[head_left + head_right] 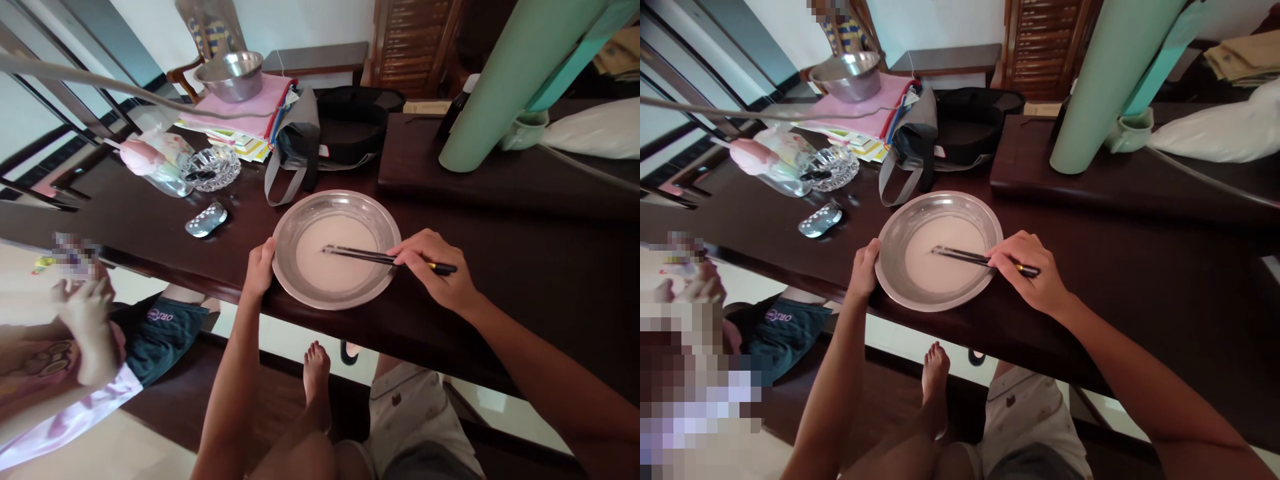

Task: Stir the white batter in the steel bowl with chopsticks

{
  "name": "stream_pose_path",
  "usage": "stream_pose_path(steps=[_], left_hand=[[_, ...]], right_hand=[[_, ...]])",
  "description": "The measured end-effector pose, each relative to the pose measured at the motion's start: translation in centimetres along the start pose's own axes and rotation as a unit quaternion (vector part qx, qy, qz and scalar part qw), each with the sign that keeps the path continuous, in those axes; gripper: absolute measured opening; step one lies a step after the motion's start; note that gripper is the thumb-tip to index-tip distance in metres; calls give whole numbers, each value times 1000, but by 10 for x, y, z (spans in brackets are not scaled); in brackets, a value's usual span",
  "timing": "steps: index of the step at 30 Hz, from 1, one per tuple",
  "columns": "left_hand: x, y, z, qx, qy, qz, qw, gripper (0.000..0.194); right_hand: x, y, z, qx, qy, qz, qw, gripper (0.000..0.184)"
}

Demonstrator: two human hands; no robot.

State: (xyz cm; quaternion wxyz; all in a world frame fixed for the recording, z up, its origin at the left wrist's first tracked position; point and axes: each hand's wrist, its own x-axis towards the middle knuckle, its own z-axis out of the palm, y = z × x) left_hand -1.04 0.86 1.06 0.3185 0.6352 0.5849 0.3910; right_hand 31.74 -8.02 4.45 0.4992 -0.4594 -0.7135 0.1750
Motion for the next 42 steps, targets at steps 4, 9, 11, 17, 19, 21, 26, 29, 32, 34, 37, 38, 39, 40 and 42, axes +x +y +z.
stream_pose_path(steps=[4, 9, 11, 17, 19, 21, 26, 29, 32, 34, 37, 38, 39, 40, 42], left_hand=[[0, 0, 0, -1, -8, 1, 1000, 50], [0, 2, 0, 0, 0, -4, 1000, 48], [0, 3, 0, 1, 1, -8, 1000, 48], [1, 2, 0, 1, -9, -9, 1000, 50], [1, 1, 0, 3, -3, -6, 1000, 50], [1, 0, 1, 0, -2, -3, 1000, 50], [1, -1, 0, -8, -9, 3, 1000, 49], [1, 0, 0, -4, 1, 5, 1000, 49], [1, 0, 0, -4, -1, 3, 1000, 49], [0, 1, 0, -6, -7, 1, 1000, 49], [0, 1, 0, -6, -5, 0, 1000, 49], [0, 1, 0, -6, -4, 0, 1000, 49], [0, 1, 0, -6, -2, 1, 1000, 49], [0, 1, 0, -5, -2, 2, 1000, 48], [0, 0, 0, -5, -5, 2, 1000, 48]], right_hand=[[0, 3, -1, 36, 96, 20, 995, 35], [1, 2, 0, 18, -4, 1, 1000, 24], [1, 1, -1, 4, 26, 5, 1000, 24], [1, 0, -1, 57, 34, 24, 998, 30], [1, -2, 0, 20, -2, 13, 1000, 23], [1, -2, -1, 3, 30, 10, 999, 24], [2, -2, -2, 51, 63, 28, 996, 32], [2, -2, -1, 13, 11, 16, 1000, 23], [2, -1, -3, 27, 84, 34, 995, 30], [2, -1, -4, 59, 103, 45, 992, 35], [2, -1, -2, 39, 20, 23, 999, 28], [2, -1, -2, 19, 1, 16, 1000, 25], [2, -1, -2, 4, 0, 15, 1000, 23], [3, -1, -2, 0, 20, 21, 1000, 23], [3, -1, -3, 24, 80, 45, 995, 29]])
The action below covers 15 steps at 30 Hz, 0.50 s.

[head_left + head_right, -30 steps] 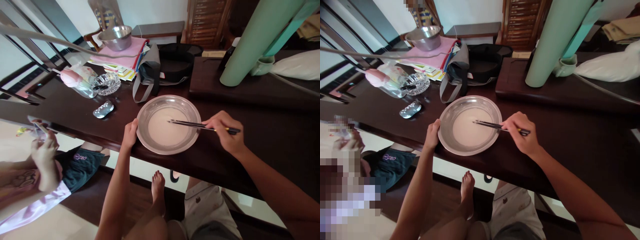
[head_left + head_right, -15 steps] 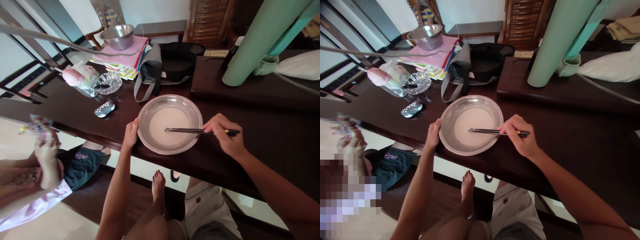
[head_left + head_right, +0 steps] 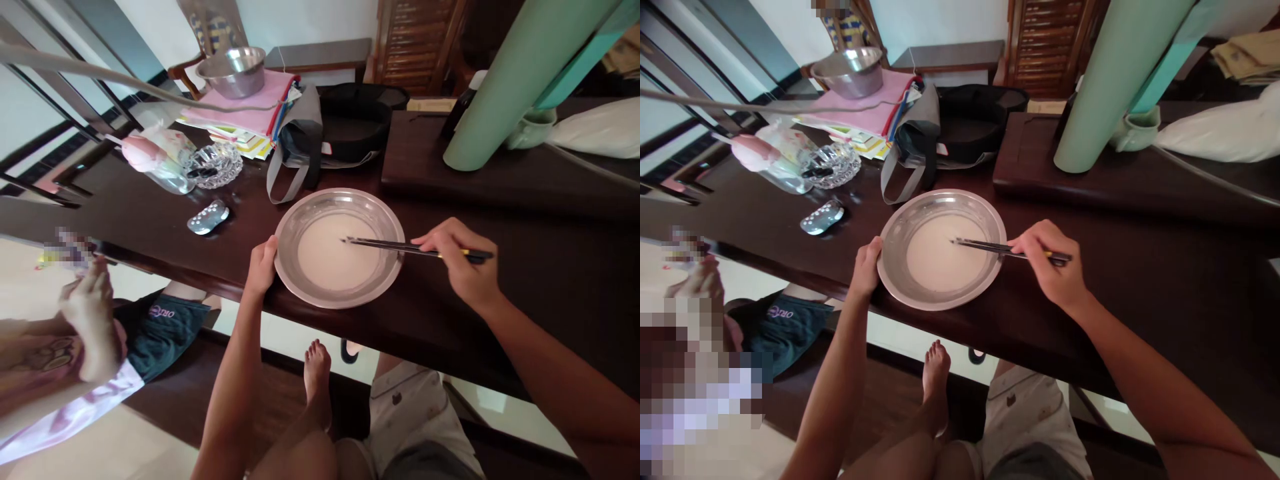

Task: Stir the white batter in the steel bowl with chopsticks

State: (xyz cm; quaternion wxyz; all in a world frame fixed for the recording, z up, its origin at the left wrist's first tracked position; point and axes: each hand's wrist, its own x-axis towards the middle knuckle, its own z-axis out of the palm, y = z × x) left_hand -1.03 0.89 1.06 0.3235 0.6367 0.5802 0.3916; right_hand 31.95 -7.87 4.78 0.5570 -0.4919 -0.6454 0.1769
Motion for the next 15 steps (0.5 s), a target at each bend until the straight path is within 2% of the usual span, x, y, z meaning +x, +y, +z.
stream_pose_path(steps=[2, 6, 8, 11, 15], left_hand=[[0, -1, 0, 1, -4, -1, 1000, 48], [1, -1, 0, 3, 2, -1, 1000, 48], [1, -2, 0, 1, 3, -2, 1000, 49], [1, -2, 0, -3, -6, -7, 1000, 49], [1, -2, 0, -1, 0, -6, 1000, 48]], right_hand=[[0, 0, 0, 31, 12, 12, 999, 35], [0, -1, 1, -10, -67, -19, 998, 24], [0, 0, 1, -22, -38, -15, 999, 24], [0, 1, -1, 15, 16, 1, 1000, 33], [0, -1, 1, -4, -62, -40, 997, 25]])
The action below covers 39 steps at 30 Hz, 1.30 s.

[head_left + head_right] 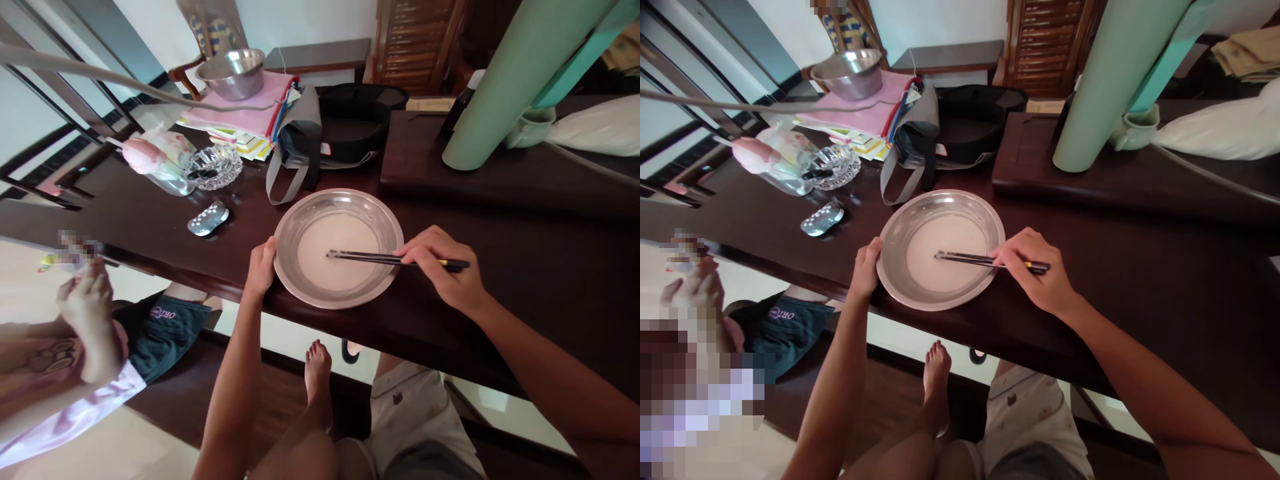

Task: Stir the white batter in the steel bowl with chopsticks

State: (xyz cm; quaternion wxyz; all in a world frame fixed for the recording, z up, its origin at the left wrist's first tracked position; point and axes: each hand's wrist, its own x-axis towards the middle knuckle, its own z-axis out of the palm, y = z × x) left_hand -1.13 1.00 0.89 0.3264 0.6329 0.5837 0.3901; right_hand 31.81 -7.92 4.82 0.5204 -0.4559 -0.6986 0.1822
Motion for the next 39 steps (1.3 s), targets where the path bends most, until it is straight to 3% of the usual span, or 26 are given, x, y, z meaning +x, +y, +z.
stream_pose_path(steps=[3, 6, 11, 15, 20, 25, 30, 32, 34, 36, 39], left_hand=[[0, 1, 0, 1, 2, 5, 1000, 48], [0, 2, 0, 0, -9, 5, 1000, 48], [0, 1, 0, 8, 3, 6, 1000, 47], [-1, 1, 0, 14, -1, -2, 1000, 48], [-1, 2, 0, 12, 5, -6, 1000, 48], [0, 2, 0, 8, -3, -1, 1000, 49], [0, 4, 0, 13, 4, -5, 1000, 49], [-1, 4, 0, 12, 5, -9, 1000, 48], [-1, 5, 0, 11, -2, -14, 1000, 48], [-1, 5, 0, 10, -7, -16, 1000, 47], [-1, 5, 0, 11, 0, -14, 1000, 47]], right_hand=[[0, 1, -1, -30, 27, -14, 999, 23], [-1, 2, -2, 15, 70, 7, 997, 32], [-1, 1, 0, -6, -12, -14, 1000, 23], [0, 0, -3, 19, 62, 14, 998, 31], [-1, 0, 0, 9, -30, -13, 999, 22], [-1, 2, -2, 38, 67, 32, 996, 31], [-1, 0, 1, 4, -30, -9, 999, 21], [-1, 2, 0, -14, -4, -15, 1000, 19], [-1, 3, -1, 7, 56, 11, 998, 27], [-1, 3, -1, 41, 76, 29, 996, 35], [-2, 0, 1, 24, 0, 20, 1000, 28]])
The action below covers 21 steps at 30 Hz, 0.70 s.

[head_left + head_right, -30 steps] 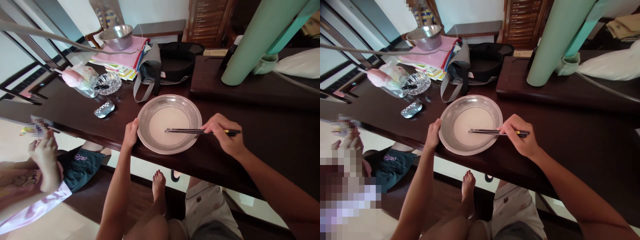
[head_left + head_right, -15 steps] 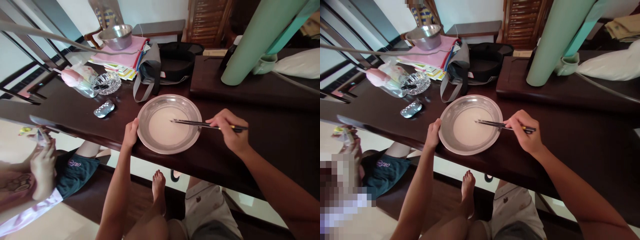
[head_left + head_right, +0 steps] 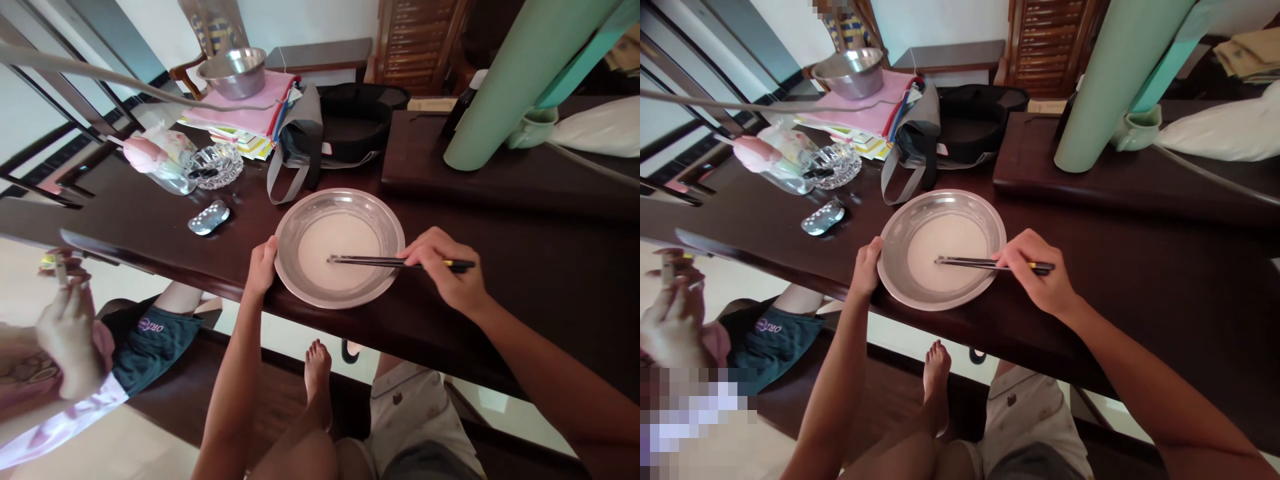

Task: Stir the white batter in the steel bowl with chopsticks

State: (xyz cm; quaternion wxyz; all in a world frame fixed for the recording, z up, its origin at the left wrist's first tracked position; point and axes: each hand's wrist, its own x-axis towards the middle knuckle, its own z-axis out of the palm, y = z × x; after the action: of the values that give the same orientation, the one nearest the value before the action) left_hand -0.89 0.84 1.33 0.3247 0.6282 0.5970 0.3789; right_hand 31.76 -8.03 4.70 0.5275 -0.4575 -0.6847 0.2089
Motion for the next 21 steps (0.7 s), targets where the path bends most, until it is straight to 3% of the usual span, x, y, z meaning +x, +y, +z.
stream_pose_path(steps=[2, 5, 7, 11, 16, 21], left_hand=[[0, 0, 0, 1, 6, 3, 1000, 47], [0, 0, 1, -1, 3, 6, 1000, 46], [0, -1, 0, -2, -1, 7, 1000, 46], [0, -3, 0, 3, 7, 12, 1000, 46], [0, -4, 0, -5, -3, 18, 1000, 47], [0, -3, 0, -2, 6, 15, 1000, 48]], right_hand=[[1, -1, 1, -33, -8, -16, 999, 22], [1, 1, -1, -17, 62, -5, 998, 29], [1, 2, -1, 14, 72, 2, 997, 35], [0, 1, 1, -25, -20, -27, 999, 23], [0, 2, -2, -2, 67, -5, 998, 34], [0, 1, 1, -32, -13, -31, 999, 22]])
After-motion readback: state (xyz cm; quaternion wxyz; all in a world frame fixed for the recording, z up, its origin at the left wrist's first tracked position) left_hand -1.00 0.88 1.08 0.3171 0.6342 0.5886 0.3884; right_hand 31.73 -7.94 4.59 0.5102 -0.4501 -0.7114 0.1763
